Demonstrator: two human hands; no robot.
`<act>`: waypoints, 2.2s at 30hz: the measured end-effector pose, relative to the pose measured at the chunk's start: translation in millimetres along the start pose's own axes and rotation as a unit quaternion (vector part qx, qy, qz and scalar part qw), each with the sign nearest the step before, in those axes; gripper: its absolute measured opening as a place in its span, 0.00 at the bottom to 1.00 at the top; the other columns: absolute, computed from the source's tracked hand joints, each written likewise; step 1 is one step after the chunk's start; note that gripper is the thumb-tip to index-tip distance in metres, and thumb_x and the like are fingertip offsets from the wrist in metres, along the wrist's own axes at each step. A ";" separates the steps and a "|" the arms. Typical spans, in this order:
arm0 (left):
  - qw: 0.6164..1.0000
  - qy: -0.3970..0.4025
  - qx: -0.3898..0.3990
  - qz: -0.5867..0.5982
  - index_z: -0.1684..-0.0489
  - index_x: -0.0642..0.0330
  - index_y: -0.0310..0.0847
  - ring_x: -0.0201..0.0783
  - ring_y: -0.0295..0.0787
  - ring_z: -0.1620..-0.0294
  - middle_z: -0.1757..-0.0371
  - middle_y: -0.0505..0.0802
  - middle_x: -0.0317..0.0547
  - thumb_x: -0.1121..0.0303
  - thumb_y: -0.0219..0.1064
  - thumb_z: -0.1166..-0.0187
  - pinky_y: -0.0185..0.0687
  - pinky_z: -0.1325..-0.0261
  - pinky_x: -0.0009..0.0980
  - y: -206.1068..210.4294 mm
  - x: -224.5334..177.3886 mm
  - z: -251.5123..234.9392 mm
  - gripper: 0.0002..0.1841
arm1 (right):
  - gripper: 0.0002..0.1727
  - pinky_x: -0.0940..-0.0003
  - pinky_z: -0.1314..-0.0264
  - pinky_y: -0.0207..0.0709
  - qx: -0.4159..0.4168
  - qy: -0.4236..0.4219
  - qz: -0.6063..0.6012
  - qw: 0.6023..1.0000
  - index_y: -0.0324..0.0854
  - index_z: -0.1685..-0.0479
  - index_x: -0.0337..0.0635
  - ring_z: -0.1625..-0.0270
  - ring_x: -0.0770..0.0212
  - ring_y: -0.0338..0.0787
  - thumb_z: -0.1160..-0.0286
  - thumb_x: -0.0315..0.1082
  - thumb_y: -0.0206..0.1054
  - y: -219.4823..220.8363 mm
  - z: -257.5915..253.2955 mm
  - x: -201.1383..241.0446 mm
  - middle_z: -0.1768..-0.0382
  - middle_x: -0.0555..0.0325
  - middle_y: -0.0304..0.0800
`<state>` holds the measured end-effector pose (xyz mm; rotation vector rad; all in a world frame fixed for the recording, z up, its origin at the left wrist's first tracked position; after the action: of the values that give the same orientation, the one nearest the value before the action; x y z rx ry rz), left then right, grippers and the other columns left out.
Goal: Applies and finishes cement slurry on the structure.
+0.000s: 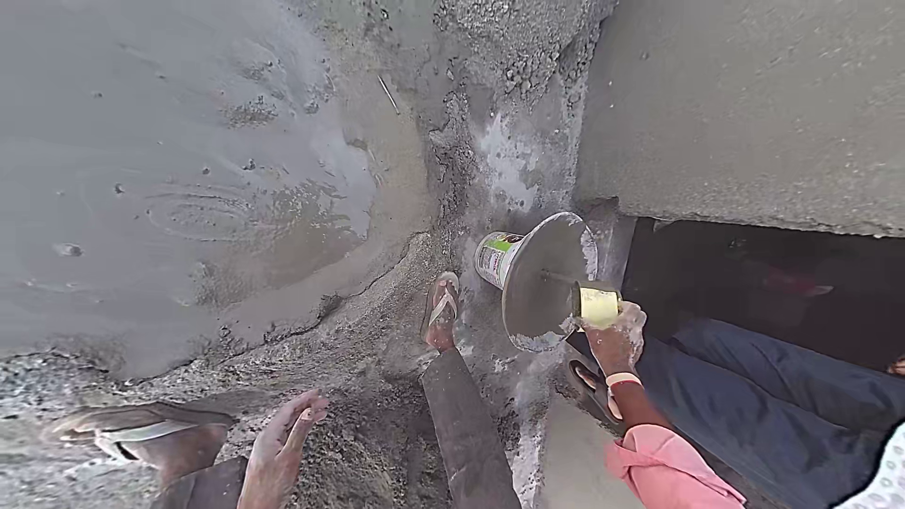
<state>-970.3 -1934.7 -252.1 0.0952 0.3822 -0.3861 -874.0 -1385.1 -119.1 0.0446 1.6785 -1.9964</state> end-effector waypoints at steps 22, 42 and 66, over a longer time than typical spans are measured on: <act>0.978 0.120 -0.035 0.166 0.30 0.66 0.80 0.38 0.92 0.41 0.42 0.94 0.43 0.59 0.56 0.13 0.89 0.35 0.36 -105.3 47.6 2.8 0.23 | 0.52 0.44 0.17 0.66 -0.010 -0.381 -0.224 0.897 0.61 0.18 0.28 0.19 0.32 0.71 0.45 0.39 0.87 40.0 106.9 596.5 0.22 0.25 0.67; 0.965 0.126 -0.040 0.225 0.30 0.66 0.80 0.37 0.92 0.39 0.40 0.94 0.44 0.61 0.54 0.11 0.88 0.33 0.36 -154.9 41.2 9.9 0.22 | 0.62 0.41 0.12 0.59 -0.006 -0.429 -0.127 0.894 0.46 0.08 0.28 0.12 0.29 0.61 0.45 0.36 0.85 42.7 156.5 719.7 0.13 0.23 0.53; 0.963 0.132 -0.051 0.229 0.29 0.70 0.80 0.40 0.91 0.39 0.40 0.93 0.51 0.62 0.53 0.10 0.86 0.32 0.39 -162.8 33.8 5.5 0.22 | 0.56 0.35 0.20 0.68 0.026 -0.666 -0.049 0.744 0.60 0.15 0.29 0.19 0.22 0.67 0.56 0.28 0.85 121.8 381.7 825.8 0.17 0.21 0.59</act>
<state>-1002.1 -2097.6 -262.9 0.1310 0.6254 0.1076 -1419.4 -2053.5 -432.4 -1.1801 0.6274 -1.3815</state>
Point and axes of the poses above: each hand's wrist, its own z-axis away from the middle knuckle, its own y-axis out of the palm, x = y × z, the point moved 9 cm from there along -z, towards the middle knuckle
